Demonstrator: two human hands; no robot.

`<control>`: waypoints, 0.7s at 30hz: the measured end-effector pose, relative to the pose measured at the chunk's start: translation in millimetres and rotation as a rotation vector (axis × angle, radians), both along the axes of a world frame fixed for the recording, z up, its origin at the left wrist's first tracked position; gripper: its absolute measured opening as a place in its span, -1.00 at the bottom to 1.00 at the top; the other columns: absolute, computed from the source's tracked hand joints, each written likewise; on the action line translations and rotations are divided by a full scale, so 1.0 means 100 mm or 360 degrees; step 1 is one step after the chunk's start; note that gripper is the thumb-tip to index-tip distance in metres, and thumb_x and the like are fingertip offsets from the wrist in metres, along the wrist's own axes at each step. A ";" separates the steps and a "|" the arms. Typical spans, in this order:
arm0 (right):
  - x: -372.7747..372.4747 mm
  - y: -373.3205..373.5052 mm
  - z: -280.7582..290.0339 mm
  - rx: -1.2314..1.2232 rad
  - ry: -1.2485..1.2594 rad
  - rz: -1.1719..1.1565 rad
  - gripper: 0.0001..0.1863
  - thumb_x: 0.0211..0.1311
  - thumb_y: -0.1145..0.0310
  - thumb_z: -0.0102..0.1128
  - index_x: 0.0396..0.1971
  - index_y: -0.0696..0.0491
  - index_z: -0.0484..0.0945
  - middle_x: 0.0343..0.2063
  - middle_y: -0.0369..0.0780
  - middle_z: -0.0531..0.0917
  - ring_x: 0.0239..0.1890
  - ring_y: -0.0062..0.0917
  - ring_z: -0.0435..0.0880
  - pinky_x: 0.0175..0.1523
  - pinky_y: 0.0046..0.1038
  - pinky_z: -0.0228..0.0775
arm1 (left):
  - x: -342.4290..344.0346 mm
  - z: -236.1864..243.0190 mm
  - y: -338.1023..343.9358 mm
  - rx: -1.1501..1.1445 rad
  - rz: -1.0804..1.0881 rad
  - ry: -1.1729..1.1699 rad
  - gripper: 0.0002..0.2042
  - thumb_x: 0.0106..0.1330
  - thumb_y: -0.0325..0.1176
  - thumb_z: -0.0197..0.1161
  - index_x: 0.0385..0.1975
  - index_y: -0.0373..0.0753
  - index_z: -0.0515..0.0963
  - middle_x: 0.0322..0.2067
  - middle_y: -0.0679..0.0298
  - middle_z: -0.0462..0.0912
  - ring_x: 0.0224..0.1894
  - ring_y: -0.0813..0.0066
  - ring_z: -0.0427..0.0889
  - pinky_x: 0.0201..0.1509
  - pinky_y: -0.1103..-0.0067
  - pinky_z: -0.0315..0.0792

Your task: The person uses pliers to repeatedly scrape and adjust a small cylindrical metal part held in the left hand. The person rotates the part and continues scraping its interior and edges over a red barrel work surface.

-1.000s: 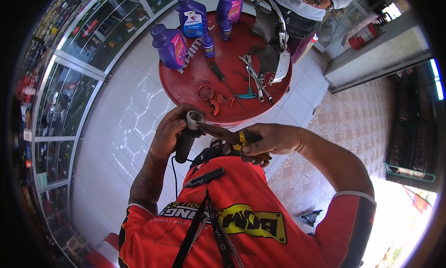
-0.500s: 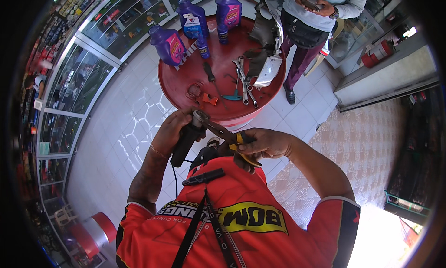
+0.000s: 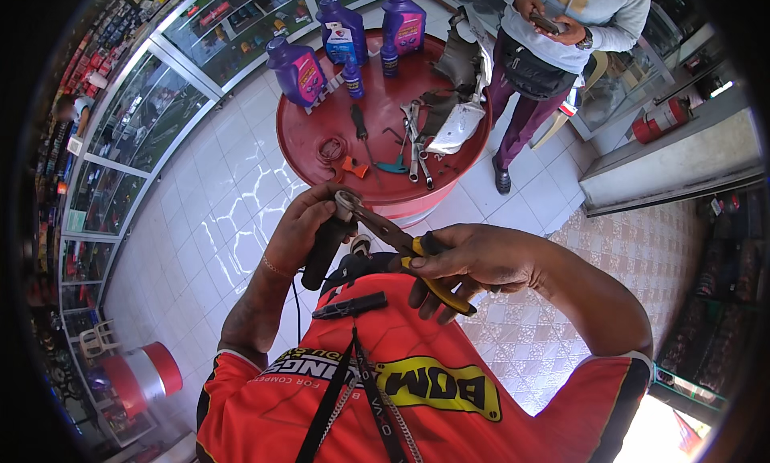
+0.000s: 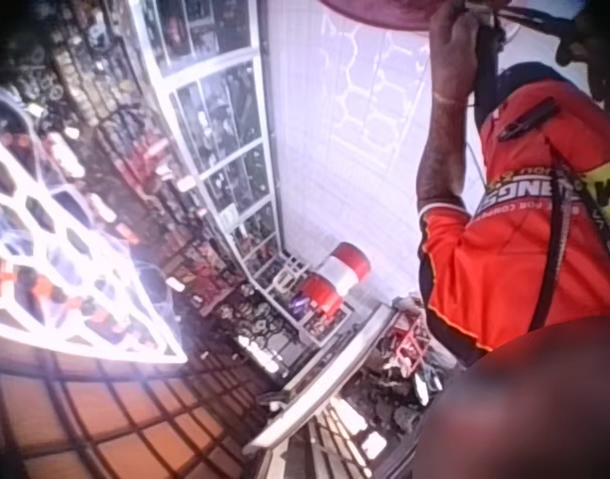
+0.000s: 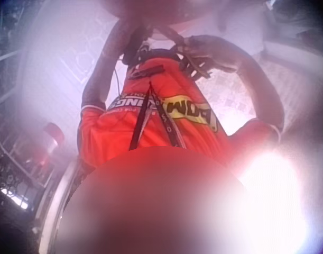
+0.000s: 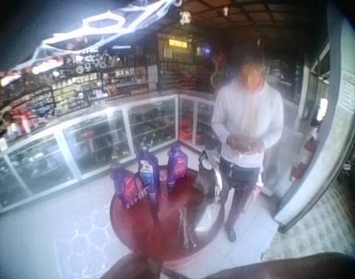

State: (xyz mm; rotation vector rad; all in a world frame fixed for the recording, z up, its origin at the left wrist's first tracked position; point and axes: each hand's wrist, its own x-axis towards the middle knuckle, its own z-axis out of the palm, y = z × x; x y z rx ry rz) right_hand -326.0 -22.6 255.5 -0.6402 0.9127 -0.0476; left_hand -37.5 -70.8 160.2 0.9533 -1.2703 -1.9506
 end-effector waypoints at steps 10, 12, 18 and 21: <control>0.25 -0.14 0.28 -0.0027 0.0212 -0.0025 -0.49 0.52 0.06 0.14 0.16 0.20 0.39 -0.12 -0.04 0.70 -0.13 -0.34 0.77 -0.03 -0.21 0.72 | 0.07 -0.08 -0.24 -0.0187 0.0014 0.0106 -0.71 0.48 -0.38 0.09 0.11 -0.35 0.51 -0.08 0.19 0.67 -0.10 0.47 0.71 0.03 0.48 0.64; 0.33 -0.22 0.30 -0.0018 0.0246 -0.0043 -0.49 0.52 0.05 0.14 0.13 0.19 0.40 -0.15 -0.07 0.69 -0.14 -0.35 0.76 -0.03 -0.22 0.72 | 0.13 -0.09 -0.30 -0.0246 0.0042 0.0073 -0.70 0.48 -0.38 0.12 0.12 -0.36 0.50 -0.07 0.19 0.67 -0.09 0.46 0.70 0.04 0.48 0.63; 0.62 -0.41 0.27 -0.0079 0.0303 -0.0142 -0.53 0.52 0.03 0.15 0.04 0.18 0.43 -0.31 -0.19 0.63 -0.27 -0.47 0.72 -0.20 -0.34 0.66 | 0.37 -0.12 -0.58 -0.0395 0.0064 0.0004 -0.67 0.44 -0.38 0.21 0.13 -0.39 0.48 -0.04 0.19 0.67 -0.01 0.47 0.68 0.15 0.50 0.56; 0.77 -0.47 0.18 -0.0201 0.0287 -0.0082 -0.56 0.52 0.00 0.15 -0.05 0.14 0.46 -0.38 -0.25 0.62 -0.37 -0.56 0.66 -0.39 -0.45 0.48 | 0.52 -0.16 -0.67 -0.0410 0.0104 0.0043 -0.66 0.43 -0.34 0.24 0.11 -0.38 0.48 -0.03 0.19 0.67 0.01 0.49 0.66 0.17 0.52 0.53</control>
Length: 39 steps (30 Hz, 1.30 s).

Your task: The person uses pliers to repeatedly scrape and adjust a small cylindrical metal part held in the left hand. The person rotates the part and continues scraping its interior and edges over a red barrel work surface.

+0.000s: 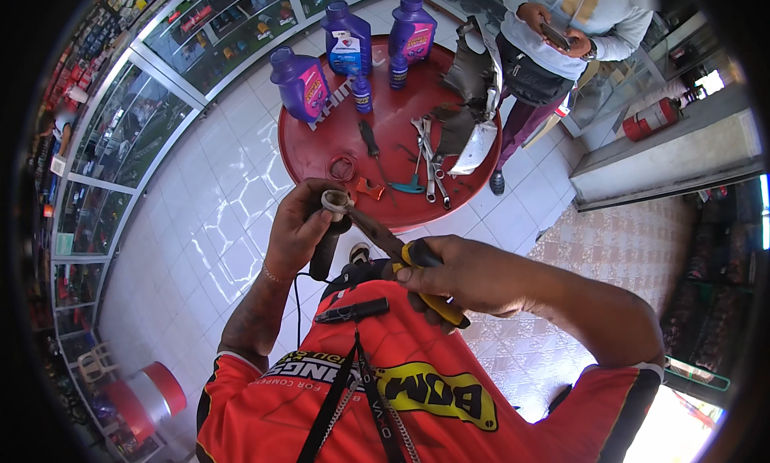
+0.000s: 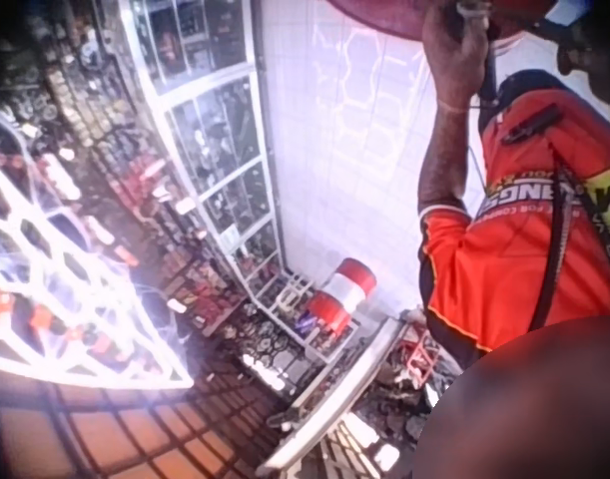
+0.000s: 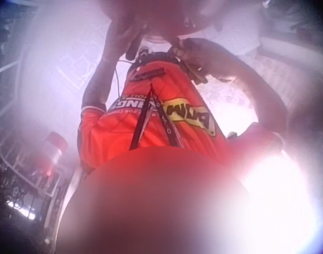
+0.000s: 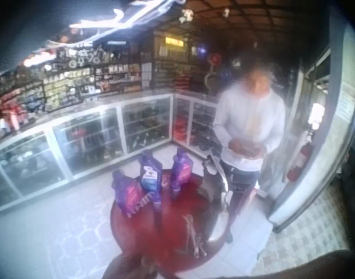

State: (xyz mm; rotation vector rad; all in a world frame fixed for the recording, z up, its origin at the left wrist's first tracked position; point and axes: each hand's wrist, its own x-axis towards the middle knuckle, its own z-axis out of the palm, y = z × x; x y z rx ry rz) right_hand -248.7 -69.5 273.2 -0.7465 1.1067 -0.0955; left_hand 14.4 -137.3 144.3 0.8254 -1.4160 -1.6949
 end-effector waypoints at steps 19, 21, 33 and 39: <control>0.56 -0.32 -0.51 -0.0153 0.0068 0.0364 -0.51 0.54 0.03 0.13 0.19 0.11 0.45 -0.38 -0.33 0.60 -0.44 -0.68 0.55 -0.34 -0.51 0.44 | 0.50 -0.41 -0.01 -0.0173 0.0314 0.0034 -0.68 0.25 -0.65 0.11 0.02 -0.39 0.51 -0.13 0.21 0.67 -0.05 0.49 0.68 0.13 0.53 0.54; 0.49 -0.41 -0.54 -0.0072 -0.0024 0.0415 -0.50 0.54 0.04 0.14 0.21 0.11 0.45 -0.37 -0.32 0.62 -0.42 -0.67 0.56 -0.32 -0.51 0.44 | 0.52 -0.42 0.02 -0.0190 0.0331 -0.0047 -0.68 0.25 -0.65 0.10 0.01 -0.39 0.52 -0.13 0.21 0.67 -0.05 0.50 0.67 0.13 0.53 0.53; 0.46 -0.35 -0.58 -0.0404 -0.0009 0.0583 -0.57 0.55 0.09 0.12 0.19 0.07 0.41 -0.41 -0.35 0.53 -0.36 -0.65 0.57 -0.24 -0.49 0.50 | 0.54 -0.25 0.07 -0.0318 0.0403 0.0030 -0.63 0.38 -0.26 0.26 0.05 -0.40 0.52 -0.18 0.25 0.66 -0.13 0.55 0.65 0.02 0.58 0.52; 0.20 -0.53 -0.59 -0.0513 -0.0179 0.0871 -0.55 0.51 0.08 0.18 0.18 0.08 0.44 -0.35 -0.34 0.57 -0.35 -0.65 0.58 -0.23 -0.50 0.52 | 0.43 -0.15 0.25 -0.0233 0.0266 0.0204 -0.68 0.37 -0.40 0.18 0.07 -0.38 0.52 -0.11 0.21 0.65 -0.06 0.51 0.65 0.11 0.54 0.52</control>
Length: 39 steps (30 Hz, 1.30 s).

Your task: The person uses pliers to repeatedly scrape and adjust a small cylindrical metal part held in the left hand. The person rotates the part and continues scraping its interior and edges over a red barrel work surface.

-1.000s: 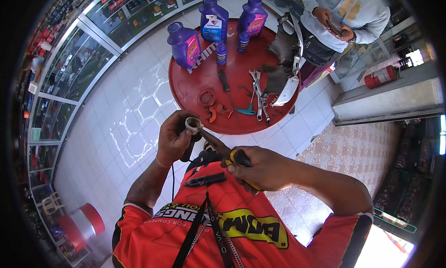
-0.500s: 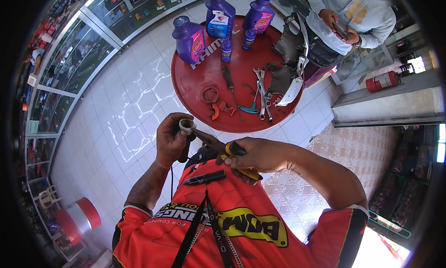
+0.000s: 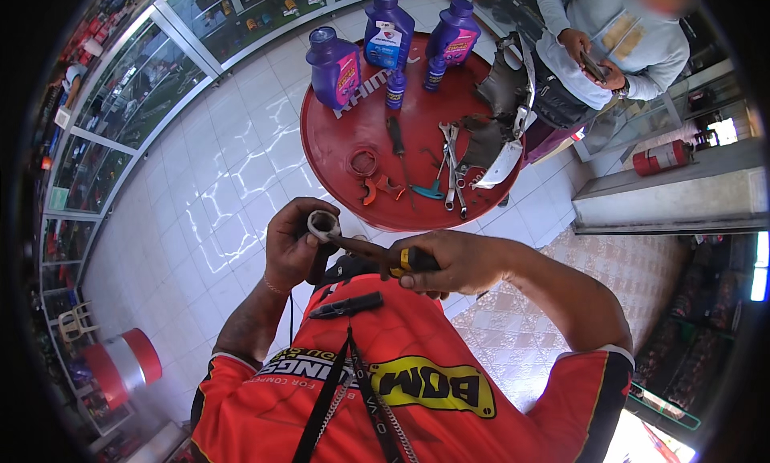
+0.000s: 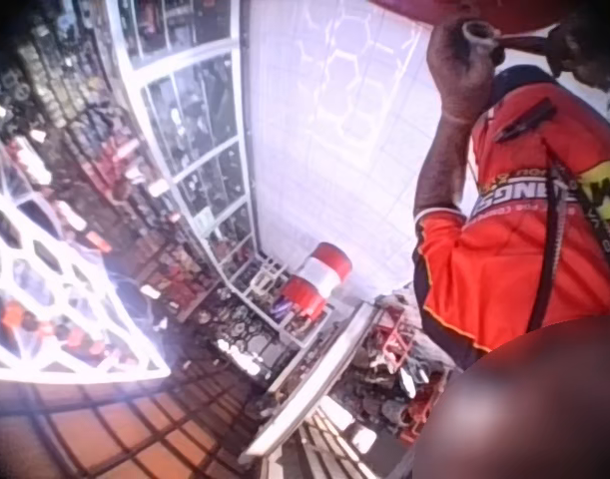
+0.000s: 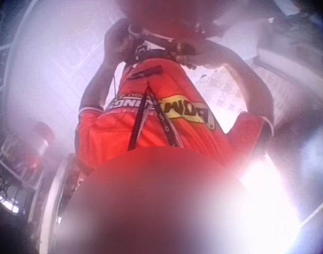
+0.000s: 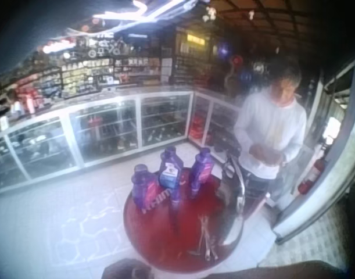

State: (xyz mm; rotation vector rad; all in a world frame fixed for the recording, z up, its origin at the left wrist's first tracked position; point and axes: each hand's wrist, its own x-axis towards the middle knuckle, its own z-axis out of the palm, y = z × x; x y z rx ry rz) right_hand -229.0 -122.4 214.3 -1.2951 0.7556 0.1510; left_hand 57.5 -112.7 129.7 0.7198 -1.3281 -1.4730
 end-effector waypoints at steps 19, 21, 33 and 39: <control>-0.02 0.26 0.31 0.0350 0.0069 -0.0394 -0.54 0.53 0.06 0.15 0.17 0.08 0.39 -0.23 -0.28 0.61 -0.25 -0.59 0.71 -0.18 -0.50 0.60 | -0.16 0.05 0.05 -0.0029 0.0211 -0.0004 -0.70 0.35 -0.50 0.14 0.06 -0.41 0.46 -0.05 0.13 0.65 0.02 0.41 0.66 0.19 0.48 0.51; 0.01 0.32 0.33 0.0391 -0.0015 -0.0496 -0.51 0.53 0.06 0.15 0.22 0.09 0.36 -0.16 -0.26 0.59 -0.20 -0.59 0.71 -0.10 -0.47 0.63 | -0.20 0.10 0.03 -0.0040 0.0257 -0.0040 -0.69 0.34 -0.52 0.12 0.06 -0.41 0.45 -0.04 0.12 0.65 0.02 0.42 0.65 0.19 0.47 0.51; -0.15 0.52 0.65 0.0245 -0.0071 -0.0680 -0.55 0.58 0.21 0.08 0.31 0.10 0.34 -0.29 -0.32 0.56 -0.29 -0.64 0.63 -0.17 -0.51 0.52 | -0.55 0.39 -0.03 -0.0291 0.0454 -0.0117 -0.67 0.34 -0.48 0.16 0.08 -0.41 0.43 -0.10 0.16 0.67 -0.03 0.44 0.67 0.15 0.48 0.52; -0.27 0.55 0.63 0.0039 -0.0049 -0.0601 -0.59 0.59 0.21 0.08 0.27 0.08 0.36 -0.39 -0.38 0.49 -0.39 -0.70 0.49 -0.24 -0.53 0.44 | -0.68 0.31 -0.02 -0.0494 0.0491 -0.0204 -0.66 0.35 -0.43 0.20 0.08 -0.41 0.44 -0.09 0.16 0.65 -0.03 0.44 0.67 0.13 0.51 0.52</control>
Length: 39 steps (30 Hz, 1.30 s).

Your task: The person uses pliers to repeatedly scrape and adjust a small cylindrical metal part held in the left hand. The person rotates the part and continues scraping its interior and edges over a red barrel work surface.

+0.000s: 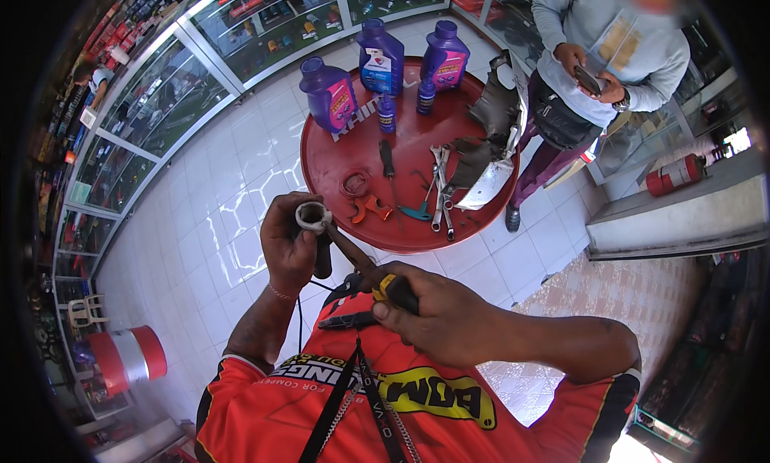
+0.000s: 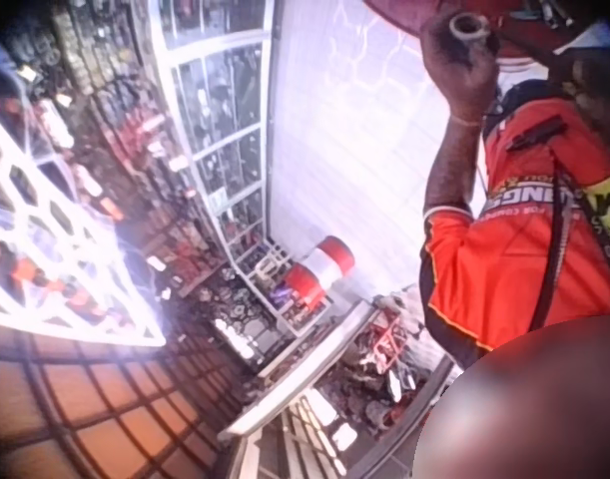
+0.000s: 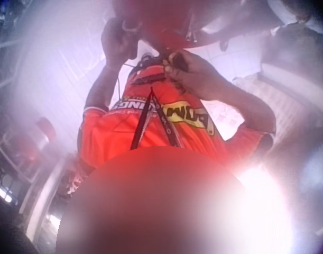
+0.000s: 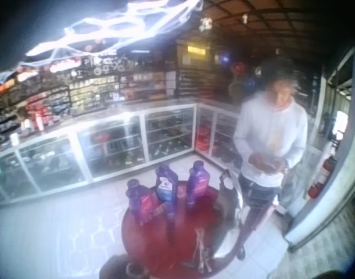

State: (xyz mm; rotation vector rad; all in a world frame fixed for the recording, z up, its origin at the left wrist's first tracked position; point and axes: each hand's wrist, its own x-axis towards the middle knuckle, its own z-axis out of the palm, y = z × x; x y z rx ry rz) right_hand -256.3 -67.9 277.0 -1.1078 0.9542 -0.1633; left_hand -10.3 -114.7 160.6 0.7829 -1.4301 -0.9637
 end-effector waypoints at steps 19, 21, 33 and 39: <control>-0.25 -0.63 -0.46 -0.0033 -0.0233 0.0562 -0.54 0.53 0.07 0.16 0.20 0.07 0.44 -0.43 -0.34 0.59 -0.45 -0.68 0.57 -0.39 -0.56 0.38 | 0.25 0.04 -0.04 0.0601 -0.0486 0.0141 -0.67 0.40 -0.27 0.23 0.03 -0.36 0.52 -0.15 0.23 0.70 -0.08 0.55 0.65 0.06 0.57 0.53; -0.12 -0.60 -0.54 0.0077 -0.0259 0.0462 -0.56 0.55 0.10 0.14 0.21 0.08 0.43 -0.43 -0.32 0.60 -0.46 -0.67 0.58 -0.40 -0.56 0.37 | 0.27 0.02 -0.06 0.0622 -0.0339 0.0110 -0.68 0.40 -0.26 0.21 -0.01 -0.37 0.53 -0.23 0.24 0.66 -0.27 0.55 0.66 -0.16 0.57 0.58; 0.11 -0.79 -0.49 0.0836 -0.0267 0.0196 -0.53 0.53 0.18 0.16 0.25 0.13 0.39 -0.20 -0.13 0.71 -0.25 -0.40 0.79 -0.13 -0.30 0.71 | 0.49 -0.11 -0.13 0.0892 -0.0279 0.0186 -0.77 0.39 -0.42 0.14 -0.02 -0.36 0.53 -0.26 0.24 0.66 -0.30 0.54 0.70 -0.24 0.60 0.62; 0.25 -0.65 -0.49 0.0725 -0.0166 0.0045 -0.54 0.50 0.14 0.20 0.22 0.10 0.41 -0.31 -0.22 0.67 -0.41 -0.54 0.72 -0.35 -0.46 0.58 | 0.61 -0.21 -0.16 0.0984 -0.0343 0.0238 -0.79 0.41 -0.44 0.20 -0.02 -0.35 0.54 -0.19 0.29 0.67 -0.18 0.57 0.68 -0.09 0.58 0.62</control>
